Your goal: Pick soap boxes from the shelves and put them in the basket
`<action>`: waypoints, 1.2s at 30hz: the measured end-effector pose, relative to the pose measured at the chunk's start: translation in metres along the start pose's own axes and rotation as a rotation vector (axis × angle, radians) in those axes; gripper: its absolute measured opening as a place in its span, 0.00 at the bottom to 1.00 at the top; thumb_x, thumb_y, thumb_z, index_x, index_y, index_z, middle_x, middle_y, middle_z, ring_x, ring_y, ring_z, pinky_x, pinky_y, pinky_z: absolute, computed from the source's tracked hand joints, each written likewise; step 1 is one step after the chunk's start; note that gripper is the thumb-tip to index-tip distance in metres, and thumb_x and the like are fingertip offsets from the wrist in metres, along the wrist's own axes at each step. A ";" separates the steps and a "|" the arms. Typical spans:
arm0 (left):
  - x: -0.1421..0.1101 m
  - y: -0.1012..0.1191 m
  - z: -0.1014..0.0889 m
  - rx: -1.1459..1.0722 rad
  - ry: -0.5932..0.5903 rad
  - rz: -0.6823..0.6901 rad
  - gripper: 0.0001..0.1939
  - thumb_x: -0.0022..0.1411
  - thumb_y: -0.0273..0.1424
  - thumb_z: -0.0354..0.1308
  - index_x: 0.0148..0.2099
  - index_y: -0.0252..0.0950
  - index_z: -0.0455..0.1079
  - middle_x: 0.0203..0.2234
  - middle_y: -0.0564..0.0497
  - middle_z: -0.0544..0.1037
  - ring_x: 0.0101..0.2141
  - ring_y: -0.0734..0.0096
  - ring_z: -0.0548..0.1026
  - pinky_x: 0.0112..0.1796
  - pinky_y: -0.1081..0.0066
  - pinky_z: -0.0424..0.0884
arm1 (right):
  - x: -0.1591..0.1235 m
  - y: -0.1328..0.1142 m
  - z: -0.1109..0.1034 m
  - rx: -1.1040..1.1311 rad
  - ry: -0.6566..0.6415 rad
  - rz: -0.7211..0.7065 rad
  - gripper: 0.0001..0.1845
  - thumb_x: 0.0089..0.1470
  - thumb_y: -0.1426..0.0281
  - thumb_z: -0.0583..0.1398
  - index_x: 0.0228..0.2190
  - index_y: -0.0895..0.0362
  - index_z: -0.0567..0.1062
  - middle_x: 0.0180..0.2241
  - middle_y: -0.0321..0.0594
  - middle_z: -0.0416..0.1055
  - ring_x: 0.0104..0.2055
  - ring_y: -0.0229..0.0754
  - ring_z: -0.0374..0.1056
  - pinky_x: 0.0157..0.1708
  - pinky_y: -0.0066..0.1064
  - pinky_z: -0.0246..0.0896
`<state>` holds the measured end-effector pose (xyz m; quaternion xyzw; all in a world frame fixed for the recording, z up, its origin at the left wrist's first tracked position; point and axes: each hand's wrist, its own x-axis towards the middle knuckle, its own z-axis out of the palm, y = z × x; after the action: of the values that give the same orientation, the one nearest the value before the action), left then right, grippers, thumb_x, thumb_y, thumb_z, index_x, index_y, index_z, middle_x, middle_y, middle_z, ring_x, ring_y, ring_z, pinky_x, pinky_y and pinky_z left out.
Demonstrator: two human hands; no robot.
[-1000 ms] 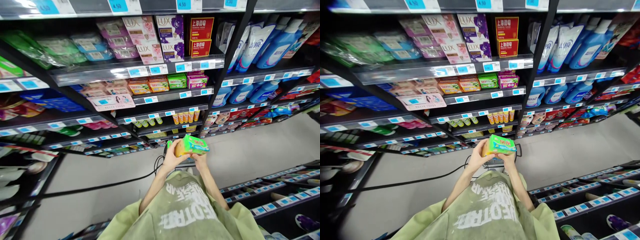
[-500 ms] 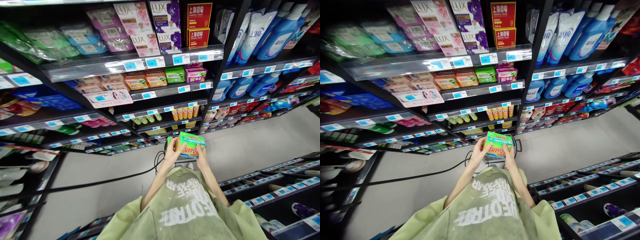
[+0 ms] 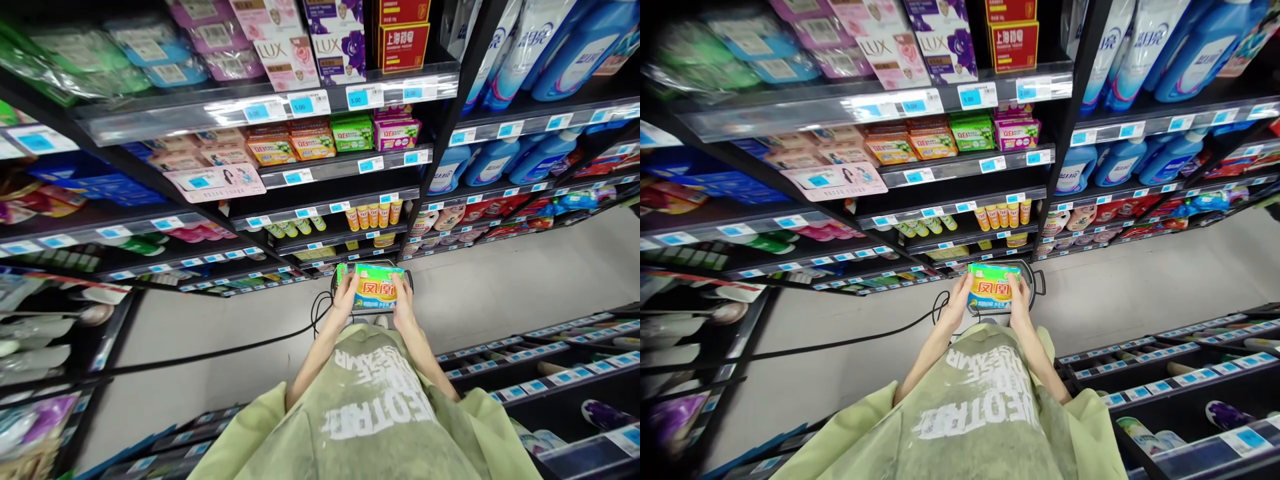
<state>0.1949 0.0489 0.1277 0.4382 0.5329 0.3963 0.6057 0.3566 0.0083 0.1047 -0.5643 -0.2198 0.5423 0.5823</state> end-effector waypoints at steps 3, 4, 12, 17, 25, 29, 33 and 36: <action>0.000 0.001 0.001 0.009 0.034 -0.023 0.38 0.58 0.70 0.62 0.46 0.38 0.76 0.47 0.41 0.83 0.55 0.47 0.78 0.56 0.57 0.73 | -0.002 -0.003 0.001 0.078 0.105 0.112 0.30 0.52 0.39 0.69 0.42 0.49 0.77 0.38 0.41 0.83 0.39 0.52 0.80 0.28 0.35 0.73; -0.001 0.001 0.001 0.008 0.041 -0.032 0.38 0.58 0.69 0.62 0.47 0.38 0.76 0.47 0.40 0.83 0.56 0.45 0.78 0.56 0.56 0.73 | -0.003 -0.003 0.001 0.083 0.107 0.124 0.29 0.52 0.39 0.69 0.42 0.49 0.77 0.37 0.40 0.83 0.37 0.51 0.80 0.26 0.33 0.70; -0.002 0.002 0.005 0.004 0.005 -0.029 0.32 0.60 0.64 0.67 0.45 0.39 0.75 0.46 0.41 0.83 0.53 0.45 0.79 0.55 0.54 0.73 | -0.002 -0.009 0.000 0.154 0.105 0.083 0.27 0.51 0.43 0.71 0.40 0.51 0.79 0.38 0.39 0.84 0.39 0.50 0.81 0.37 0.37 0.78; -0.001 0.004 0.009 -0.006 -0.034 0.000 0.32 0.56 0.62 0.71 0.44 0.39 0.75 0.43 0.43 0.84 0.46 0.51 0.81 0.49 0.58 0.75 | -0.002 -0.015 -0.001 0.110 0.092 0.078 0.28 0.50 0.43 0.71 0.41 0.51 0.78 0.36 0.38 0.84 0.39 0.50 0.81 0.35 0.36 0.76; -0.001 0.006 0.015 -0.028 -0.033 0.053 0.37 0.57 0.66 0.67 0.49 0.38 0.78 0.45 0.43 0.85 0.47 0.51 0.82 0.49 0.58 0.78 | 0.000 -0.014 -0.004 0.157 0.073 0.027 0.26 0.49 0.47 0.73 0.41 0.51 0.78 0.39 0.37 0.84 0.40 0.49 0.81 0.38 0.36 0.78; -0.004 0.004 0.014 -0.024 0.004 0.042 0.38 0.58 0.69 0.64 0.48 0.38 0.78 0.47 0.41 0.85 0.50 0.48 0.82 0.52 0.56 0.77 | -0.001 -0.011 -0.005 0.160 0.086 0.027 0.25 0.50 0.47 0.73 0.41 0.50 0.79 0.38 0.37 0.84 0.40 0.49 0.81 0.38 0.37 0.78; -0.007 0.001 0.015 0.007 0.046 0.029 0.38 0.60 0.68 0.62 0.51 0.39 0.78 0.51 0.40 0.84 0.55 0.47 0.80 0.56 0.56 0.75 | -0.003 -0.009 -0.005 0.182 0.110 0.032 0.27 0.53 0.41 0.69 0.40 0.50 0.78 0.38 0.38 0.84 0.44 0.52 0.81 0.41 0.40 0.79; -0.008 0.000 0.016 0.005 0.042 0.034 0.37 0.62 0.66 0.62 0.54 0.40 0.77 0.52 0.41 0.84 0.55 0.47 0.81 0.57 0.55 0.75 | -0.005 -0.010 -0.004 0.196 0.130 0.020 0.30 0.52 0.38 0.68 0.39 0.49 0.78 0.39 0.41 0.84 0.47 0.54 0.81 0.43 0.41 0.79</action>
<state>0.2101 0.0395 0.1309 0.4403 0.5388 0.4144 0.5866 0.3626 0.0045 0.1140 -0.5411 -0.1217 0.5292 0.6421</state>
